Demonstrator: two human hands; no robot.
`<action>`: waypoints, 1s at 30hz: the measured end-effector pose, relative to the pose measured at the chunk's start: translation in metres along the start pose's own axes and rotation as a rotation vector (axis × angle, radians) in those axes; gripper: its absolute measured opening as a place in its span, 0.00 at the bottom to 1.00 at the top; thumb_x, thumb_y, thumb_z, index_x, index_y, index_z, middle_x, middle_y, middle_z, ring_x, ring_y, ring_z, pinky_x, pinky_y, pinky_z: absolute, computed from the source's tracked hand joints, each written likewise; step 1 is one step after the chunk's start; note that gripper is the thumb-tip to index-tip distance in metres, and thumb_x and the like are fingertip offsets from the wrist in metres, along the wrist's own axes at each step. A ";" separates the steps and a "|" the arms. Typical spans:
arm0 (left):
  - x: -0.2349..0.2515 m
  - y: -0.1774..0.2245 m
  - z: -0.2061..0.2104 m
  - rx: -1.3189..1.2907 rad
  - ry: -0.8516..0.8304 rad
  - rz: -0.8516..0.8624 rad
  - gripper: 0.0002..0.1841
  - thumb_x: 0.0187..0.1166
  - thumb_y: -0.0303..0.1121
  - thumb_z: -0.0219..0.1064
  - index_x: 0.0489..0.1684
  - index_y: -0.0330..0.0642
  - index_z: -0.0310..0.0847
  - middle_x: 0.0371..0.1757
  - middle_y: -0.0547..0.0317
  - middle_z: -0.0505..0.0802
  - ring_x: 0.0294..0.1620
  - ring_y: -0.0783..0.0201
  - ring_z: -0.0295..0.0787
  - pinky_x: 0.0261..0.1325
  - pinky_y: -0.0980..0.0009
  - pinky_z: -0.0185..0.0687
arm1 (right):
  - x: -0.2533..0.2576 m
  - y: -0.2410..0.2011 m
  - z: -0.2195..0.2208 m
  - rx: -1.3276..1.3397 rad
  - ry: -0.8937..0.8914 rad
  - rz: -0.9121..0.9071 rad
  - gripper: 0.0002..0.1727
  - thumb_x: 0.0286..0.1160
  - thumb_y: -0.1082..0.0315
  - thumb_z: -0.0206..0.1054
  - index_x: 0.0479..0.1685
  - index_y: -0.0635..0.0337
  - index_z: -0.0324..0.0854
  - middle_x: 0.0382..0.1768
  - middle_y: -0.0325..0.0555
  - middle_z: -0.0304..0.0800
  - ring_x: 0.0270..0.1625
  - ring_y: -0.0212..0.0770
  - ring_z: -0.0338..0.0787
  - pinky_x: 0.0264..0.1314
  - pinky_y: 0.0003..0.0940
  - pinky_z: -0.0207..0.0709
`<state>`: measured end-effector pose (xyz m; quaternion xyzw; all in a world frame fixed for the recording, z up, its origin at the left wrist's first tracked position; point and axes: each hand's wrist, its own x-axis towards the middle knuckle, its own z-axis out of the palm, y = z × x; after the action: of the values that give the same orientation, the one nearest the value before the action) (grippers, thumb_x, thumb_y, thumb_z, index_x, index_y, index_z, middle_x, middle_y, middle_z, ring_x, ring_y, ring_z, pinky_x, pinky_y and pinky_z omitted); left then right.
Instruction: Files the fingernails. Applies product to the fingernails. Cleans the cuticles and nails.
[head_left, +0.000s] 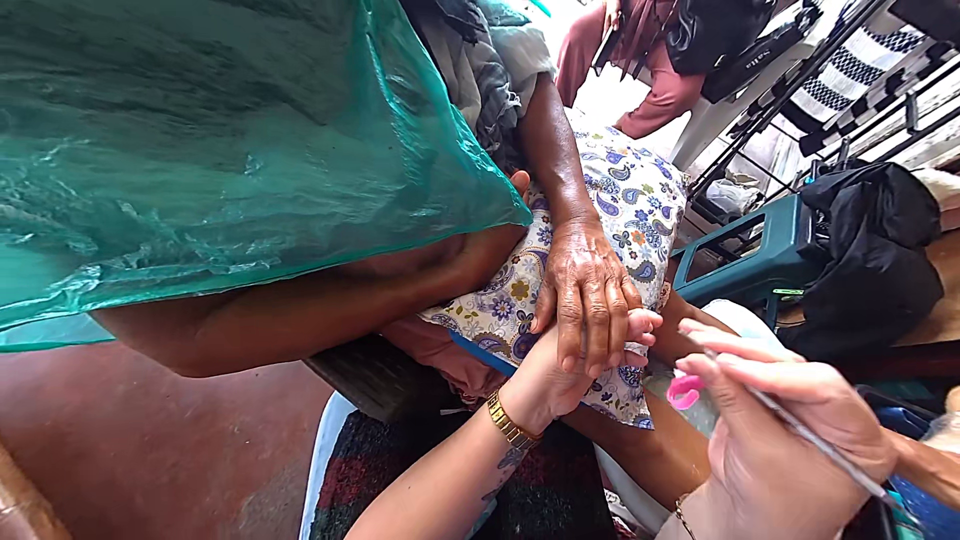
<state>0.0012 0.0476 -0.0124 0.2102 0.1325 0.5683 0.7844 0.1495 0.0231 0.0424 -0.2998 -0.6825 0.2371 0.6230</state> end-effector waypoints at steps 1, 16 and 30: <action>-0.001 0.000 0.002 0.003 -0.005 0.011 0.11 0.85 0.21 0.54 0.38 0.40 0.83 0.40 0.57 0.96 0.46 0.65 0.96 0.55 0.67 0.91 | 0.002 0.002 0.005 0.092 0.028 -0.009 0.08 0.69 0.75 0.77 0.41 0.49 0.91 0.46 0.41 0.98 0.51 0.41 0.98 0.54 0.33 0.95; 0.011 -0.003 0.022 -0.105 0.131 0.020 0.14 0.87 0.20 0.48 0.38 0.37 0.82 0.33 0.56 0.91 0.37 0.65 0.91 0.49 0.70 0.89 | 0.005 0.032 0.013 0.168 0.266 0.062 0.10 0.67 0.84 0.72 0.37 0.58 0.85 0.45 0.50 0.95 0.40 0.43 0.99 0.37 0.33 0.95; 0.026 -0.013 0.009 -0.064 0.000 0.040 0.10 0.85 0.21 0.56 0.45 0.31 0.85 0.44 0.46 0.96 0.46 0.57 0.96 0.55 0.63 0.91 | -0.008 0.041 0.001 0.171 0.202 0.047 0.10 0.65 0.83 0.74 0.38 0.58 0.88 0.46 0.47 0.95 0.47 0.37 0.97 0.46 0.27 0.93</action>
<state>0.0242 0.0668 -0.0097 0.1876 0.1102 0.5878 0.7792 0.1537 0.0463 0.0078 -0.2838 -0.5865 0.2773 0.7061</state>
